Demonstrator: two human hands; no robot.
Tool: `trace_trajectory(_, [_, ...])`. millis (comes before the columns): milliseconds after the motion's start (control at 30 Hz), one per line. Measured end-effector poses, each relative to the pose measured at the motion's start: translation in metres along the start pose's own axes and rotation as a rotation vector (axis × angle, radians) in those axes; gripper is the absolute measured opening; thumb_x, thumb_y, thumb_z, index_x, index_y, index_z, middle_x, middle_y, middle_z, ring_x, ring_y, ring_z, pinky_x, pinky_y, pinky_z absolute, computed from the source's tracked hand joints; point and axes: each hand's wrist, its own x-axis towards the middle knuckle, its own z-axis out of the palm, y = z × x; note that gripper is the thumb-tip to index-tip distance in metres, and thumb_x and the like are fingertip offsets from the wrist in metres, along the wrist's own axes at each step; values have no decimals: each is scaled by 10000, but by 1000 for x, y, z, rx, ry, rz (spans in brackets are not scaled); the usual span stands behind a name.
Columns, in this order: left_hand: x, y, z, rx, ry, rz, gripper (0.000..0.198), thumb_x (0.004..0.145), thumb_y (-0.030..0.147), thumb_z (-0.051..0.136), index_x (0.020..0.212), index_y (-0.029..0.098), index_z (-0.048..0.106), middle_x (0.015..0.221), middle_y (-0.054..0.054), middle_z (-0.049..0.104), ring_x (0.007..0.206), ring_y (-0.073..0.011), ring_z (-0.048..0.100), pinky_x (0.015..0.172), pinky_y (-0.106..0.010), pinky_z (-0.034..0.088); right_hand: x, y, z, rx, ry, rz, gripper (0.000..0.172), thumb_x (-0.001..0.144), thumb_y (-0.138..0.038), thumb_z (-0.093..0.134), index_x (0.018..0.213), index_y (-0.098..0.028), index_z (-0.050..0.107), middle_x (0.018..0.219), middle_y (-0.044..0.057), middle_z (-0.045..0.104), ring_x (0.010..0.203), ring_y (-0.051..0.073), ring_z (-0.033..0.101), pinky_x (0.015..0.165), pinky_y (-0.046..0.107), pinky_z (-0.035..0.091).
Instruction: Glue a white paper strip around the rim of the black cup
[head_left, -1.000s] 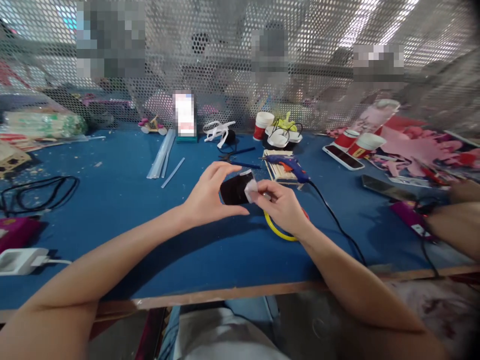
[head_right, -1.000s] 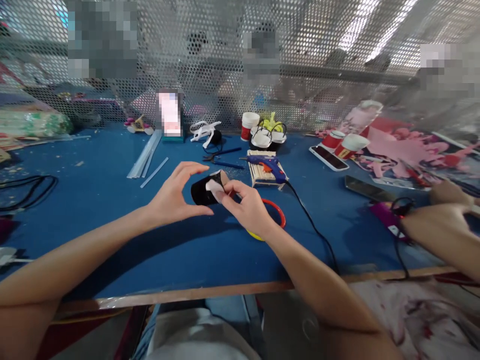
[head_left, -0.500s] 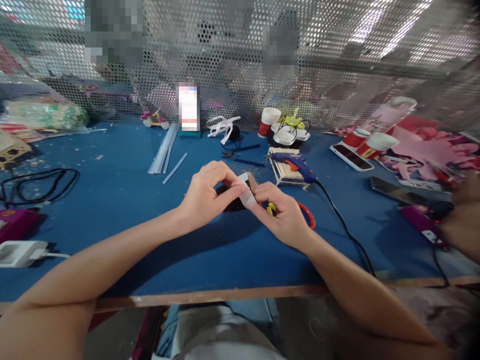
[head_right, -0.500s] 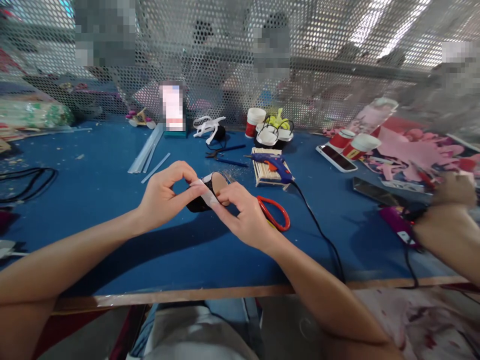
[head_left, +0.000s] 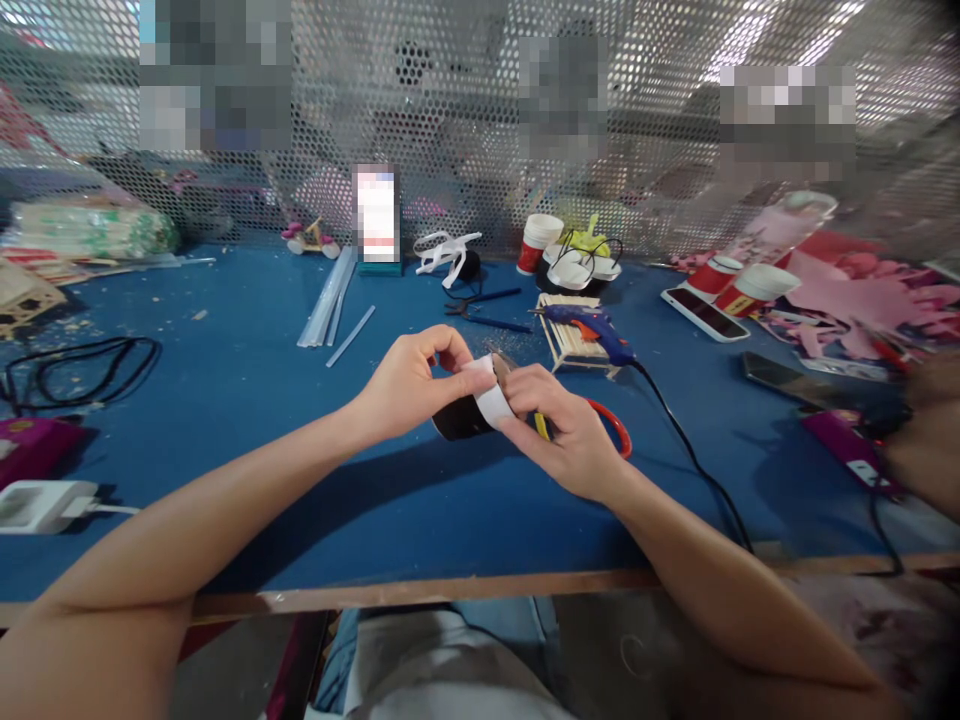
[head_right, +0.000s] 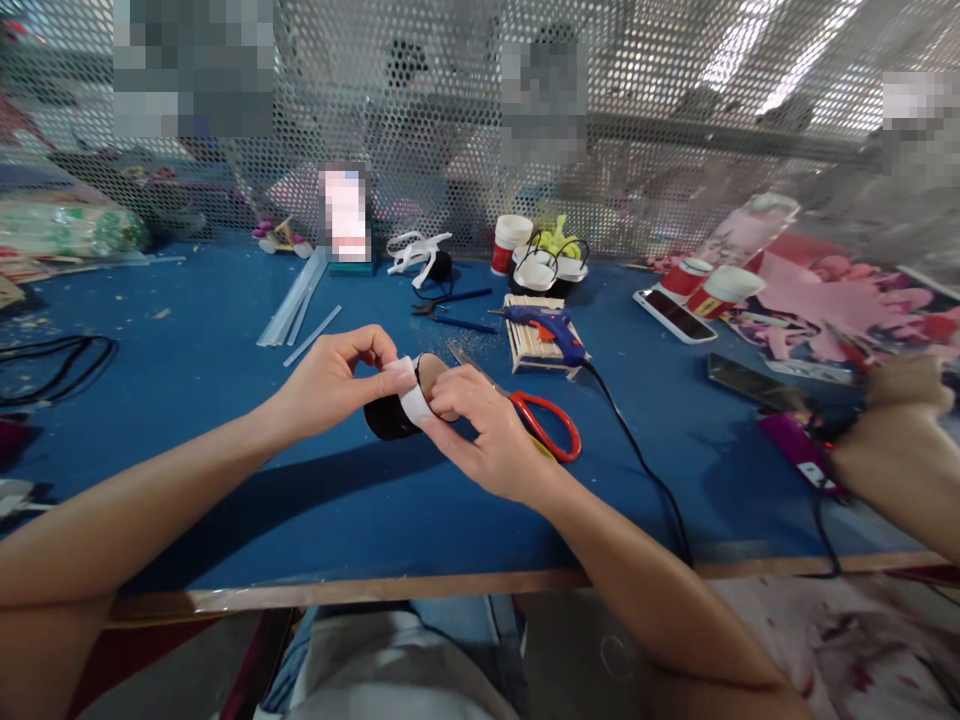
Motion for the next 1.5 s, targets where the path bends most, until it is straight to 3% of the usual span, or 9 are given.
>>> trace_trajectory(100, [2,-4,-3,-7,-69,-26,290,664,398,660,682,149,512,684,8,539,629,-89,451,614,-243,379,0,-1,0,18,-27,-40,155,770,-89,555,787,-217,469,813,20,571,921,174,528,861,406,442])
trace_trajectory(200, [5,-9,-5,-43,-137,-62,414,633,442,679,894,153,540,880,-42,583,800,-137,523,706,-276,415,1,-3,-1,30,-45,-77,162,770,-78,545,781,-215,459,864,26,583,1004,186,521,917,430,416])
trace_trajectory(333, [8,-16,-5,-229,-353,-151,557,684,455,638,1139,170,488,1093,-97,574,1005,-199,531,827,-338,426,1,-5,-2,16,-60,-101,152,772,-82,540,785,-212,464,930,39,600,1093,205,502,953,446,392])
trace_trajectory(467, [8,-20,-4,-385,-572,-146,479,754,451,567,1142,175,515,1098,-84,589,989,-192,549,843,-334,430,0,-8,-3,5,-96,-104,134,776,-100,538,788,-216,471,961,48,615,1120,214,495,955,453,394])
trace_trajectory(600, [7,-23,-4,-432,-661,-111,392,768,467,546,1024,175,598,980,-61,628,889,-179,573,763,-302,449,0,-9,-3,15,-126,-106,139,777,-104,535,782,-227,470,989,39,624,1127,215,491,955,475,392])
trace_trajectory(733, [5,-22,-2,-447,-630,-135,378,762,472,546,984,173,611,910,-53,636,809,-168,578,688,-281,455,0,-9,-2,30,-115,-88,140,765,-107,545,750,-224,471,976,35,631,1121,218,495,958,478,386])
trace_trajectory(1000, [3,-16,4,-28,-353,-67,458,666,491,632,967,155,551,845,-20,585,729,-131,517,643,-253,418,-2,0,0,102,-44,105,122,779,-135,560,868,-216,535,960,50,604,1015,183,539,915,417,418])
trace_trajectory(1333, [3,-16,4,-38,-290,3,458,684,459,626,1012,153,532,933,-43,613,794,-140,554,690,-263,430,-2,4,0,186,3,223,46,825,-184,521,785,-202,535,957,53,593,972,174,548,878,381,429])
trace_trajectory(1500, [3,-16,6,25,-252,-6,493,686,477,614,1052,155,539,973,-61,620,838,-168,566,729,-297,443,-2,5,-1,120,4,257,102,835,-205,504,921,-205,558,993,64,598,941,176,559,844,357,442])
